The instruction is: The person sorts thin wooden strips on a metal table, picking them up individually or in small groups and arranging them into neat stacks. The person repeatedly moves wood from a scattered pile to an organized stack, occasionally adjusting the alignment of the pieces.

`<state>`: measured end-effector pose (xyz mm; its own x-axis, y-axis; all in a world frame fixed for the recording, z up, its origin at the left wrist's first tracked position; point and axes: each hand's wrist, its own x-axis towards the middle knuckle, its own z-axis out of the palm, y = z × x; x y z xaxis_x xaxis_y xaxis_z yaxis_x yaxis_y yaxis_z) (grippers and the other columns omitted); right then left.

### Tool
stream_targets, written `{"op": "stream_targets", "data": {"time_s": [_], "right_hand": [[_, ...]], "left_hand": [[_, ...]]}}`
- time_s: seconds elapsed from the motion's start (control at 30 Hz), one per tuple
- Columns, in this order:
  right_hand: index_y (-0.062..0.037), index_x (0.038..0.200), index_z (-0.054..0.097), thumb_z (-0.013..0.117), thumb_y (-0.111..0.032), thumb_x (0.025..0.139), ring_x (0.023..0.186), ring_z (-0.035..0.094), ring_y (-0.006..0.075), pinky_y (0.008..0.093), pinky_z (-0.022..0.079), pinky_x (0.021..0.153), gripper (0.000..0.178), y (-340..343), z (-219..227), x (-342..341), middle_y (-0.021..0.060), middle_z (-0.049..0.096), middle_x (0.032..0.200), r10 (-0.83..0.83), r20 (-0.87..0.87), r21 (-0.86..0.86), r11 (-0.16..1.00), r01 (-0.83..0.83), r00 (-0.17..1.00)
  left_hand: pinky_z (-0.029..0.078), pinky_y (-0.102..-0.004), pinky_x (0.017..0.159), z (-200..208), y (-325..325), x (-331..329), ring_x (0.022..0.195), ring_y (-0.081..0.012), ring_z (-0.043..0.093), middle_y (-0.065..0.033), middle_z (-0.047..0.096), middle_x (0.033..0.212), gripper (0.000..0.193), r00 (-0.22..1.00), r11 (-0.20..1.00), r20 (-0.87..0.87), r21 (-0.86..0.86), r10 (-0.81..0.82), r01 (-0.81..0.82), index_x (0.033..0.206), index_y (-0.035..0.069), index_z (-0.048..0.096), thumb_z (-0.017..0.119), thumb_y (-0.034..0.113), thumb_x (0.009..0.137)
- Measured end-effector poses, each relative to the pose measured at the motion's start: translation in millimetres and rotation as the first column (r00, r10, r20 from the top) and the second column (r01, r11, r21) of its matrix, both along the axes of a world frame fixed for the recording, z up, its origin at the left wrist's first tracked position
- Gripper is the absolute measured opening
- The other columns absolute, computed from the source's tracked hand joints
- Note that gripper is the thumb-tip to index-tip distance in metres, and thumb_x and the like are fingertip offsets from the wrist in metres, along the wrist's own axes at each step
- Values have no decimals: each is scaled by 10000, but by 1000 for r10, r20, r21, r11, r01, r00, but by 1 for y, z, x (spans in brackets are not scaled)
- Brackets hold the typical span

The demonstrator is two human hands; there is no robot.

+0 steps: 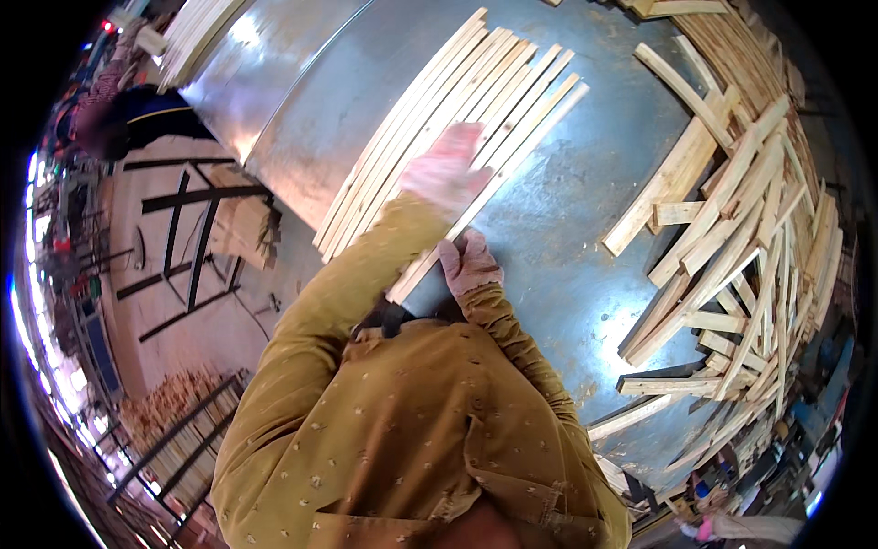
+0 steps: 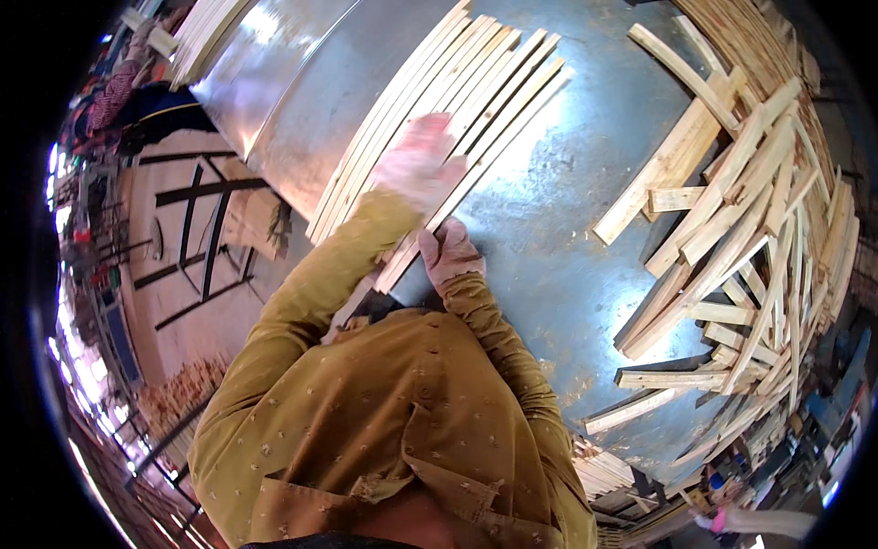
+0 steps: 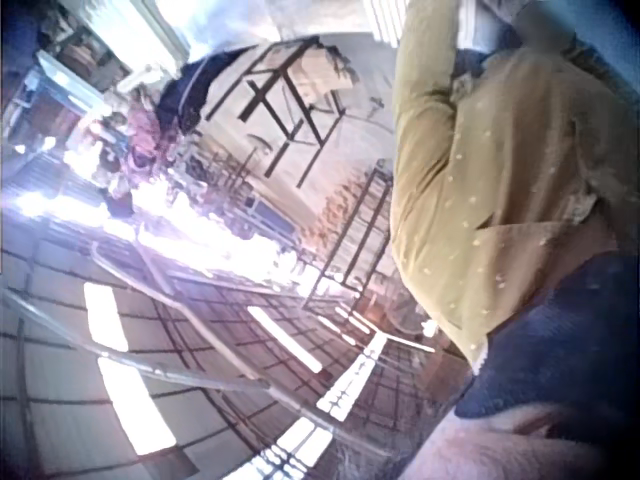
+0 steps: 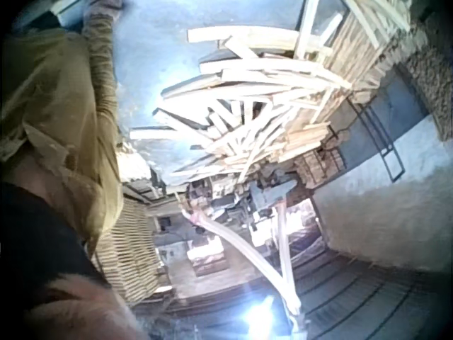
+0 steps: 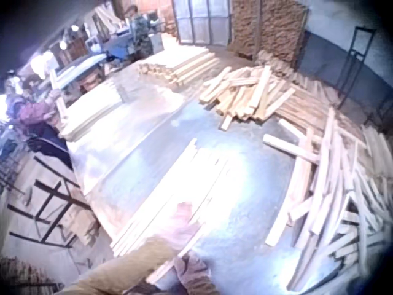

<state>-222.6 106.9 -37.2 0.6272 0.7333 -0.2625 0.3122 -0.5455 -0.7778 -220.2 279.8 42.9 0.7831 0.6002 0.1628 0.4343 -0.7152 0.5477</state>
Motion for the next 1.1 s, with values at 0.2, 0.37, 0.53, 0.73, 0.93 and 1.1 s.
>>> {"op": "stream_targets", "data": {"time_s": [0.2, 0.37, 0.53, 0.73, 0.93, 1.1], "right_hand": [[-96, 1498, 362, 503, -592, 938, 1012, 624, 445, 520, 510, 861, 761, 87, 32, 103, 266, 554, 1309, -2, 97, -279, 960, 29, 995], [-49, 1321, 583, 552, -466, 951, 1170, 550, 406, 455, 469, 958, 558, 144, 13, 171, 270, 549, 1308, -199, 502, 18, 975, 220, 842], [-2, 1469, 386, 656, -235, 944, 1176, 569, 256, 341, 497, 958, 635, 182, 11, 143, 174, 567, 1319, -296, -646, 455, 591, 666, 703], [-27, 1270, 496, 603, -357, 982, 976, 638, 181, 325, 536, 887, 451, 228, 125, 191, 107, 637, 1086, -195, -197, 655, 703, 277, 961], [-61, 1096, 542, 521, -335, 995, 555, 604, 251, 354, 509, 468, 293, 276, 258, 245, 81, 595, 827, -475, 849, 527, 783, 329, -229], [-55, 1429, 365, 622, -203, 935, 1080, 598, 308, 419, 534, 853, 576, 246, 190, 224, 167, 540, 1246, 1, 147, 820, 559, -123, 989]], "left_hand": [[285, -510, 1149, -30, 200, -49, 1421, -391, 306, -216, 404, 1483, 723, 945, 985, -279, 79, 170, -154, 1439, 64, 423, 547, 562, 929], [69, -429, 1230, -72, 240, 43, 1507, -345, 149, -215, 256, 1590, 914, 793, 946, -563, 60, -232, 320, 1532, 45, 289, 506, 668, 900], [190, -382, 1209, -73, 251, 43, 1462, -291, 286, -248, 370, 1516, 998, 921, 856, -129, -435, -367, 280, 1530, -33, 206, 666, 548, 862], [470, -343, 972, 51, 302, 89, 1157, -239, 573, -173, 587, 1297, 779, 789, 610, 563, -543, -245, 577, 1465, -22, 319, 747, 243, 870], [339, -318, 1142, 170, 398, 127, 1318, -148, 463, -47, 505, 1438, 571, 260, 242, 961, -274, 90, 931, 1456, 36, 444, 280, 440, 1087], [330, -338, 1139, 80, 361, 57, 1363, -185, 411, -106, 448, 1482, 667, 746, 382, 640, -746, 185, 545, 1507, 35, 341, 545, 303, 932]]}}
